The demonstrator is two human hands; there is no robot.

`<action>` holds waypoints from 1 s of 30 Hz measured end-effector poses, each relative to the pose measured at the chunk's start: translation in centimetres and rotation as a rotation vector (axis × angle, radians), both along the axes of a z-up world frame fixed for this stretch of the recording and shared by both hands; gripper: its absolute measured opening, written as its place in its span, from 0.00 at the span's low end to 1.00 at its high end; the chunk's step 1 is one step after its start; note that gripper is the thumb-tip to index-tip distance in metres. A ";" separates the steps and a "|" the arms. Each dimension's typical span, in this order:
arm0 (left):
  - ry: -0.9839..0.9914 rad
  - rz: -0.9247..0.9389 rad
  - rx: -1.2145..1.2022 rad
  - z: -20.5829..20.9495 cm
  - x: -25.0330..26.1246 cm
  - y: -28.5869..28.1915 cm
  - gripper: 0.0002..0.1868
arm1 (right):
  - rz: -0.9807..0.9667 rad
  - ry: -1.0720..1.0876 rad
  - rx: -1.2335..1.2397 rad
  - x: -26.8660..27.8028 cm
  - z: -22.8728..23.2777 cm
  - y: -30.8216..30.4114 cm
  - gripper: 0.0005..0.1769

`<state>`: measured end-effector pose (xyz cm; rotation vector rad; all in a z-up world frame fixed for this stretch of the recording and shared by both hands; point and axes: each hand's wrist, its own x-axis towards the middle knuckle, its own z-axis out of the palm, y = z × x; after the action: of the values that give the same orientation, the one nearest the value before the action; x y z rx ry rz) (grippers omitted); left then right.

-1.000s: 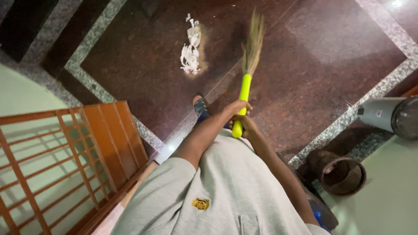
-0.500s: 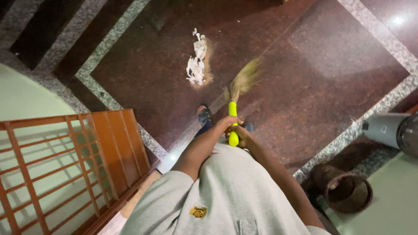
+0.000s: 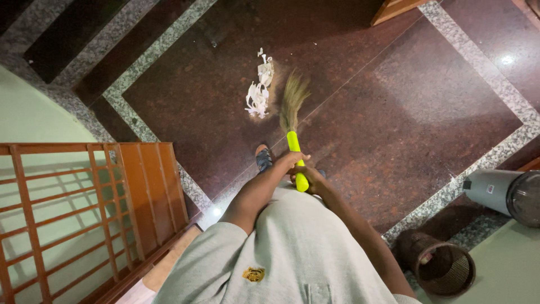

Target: The person sweeps debris into a pile on the floor using a broom.

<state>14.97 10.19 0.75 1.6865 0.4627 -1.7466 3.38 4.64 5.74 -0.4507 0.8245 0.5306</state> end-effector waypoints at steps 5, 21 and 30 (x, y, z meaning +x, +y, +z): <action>0.169 0.101 -0.114 -1.7 0.3 -0.6 0.28 | 0.001 0.023 -0.165 0.3 2.0 0.1 0.09; 0.071 -0.289 -0.146 4.0 -3.3 -5.6 0.19 | -0.467 0.199 -0.029 -3.4 4.6 2.5 0.10; 0.156 -0.716 -0.046 3.5 -5.6 -2.6 0.22 | -0.632 0.136 0.117 -4.6 1.2 5.5 0.07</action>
<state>9.36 7.58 4.21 1.8161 -0.1517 -2.3746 -1.20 10.13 6.92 -0.0322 1.0032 0.0201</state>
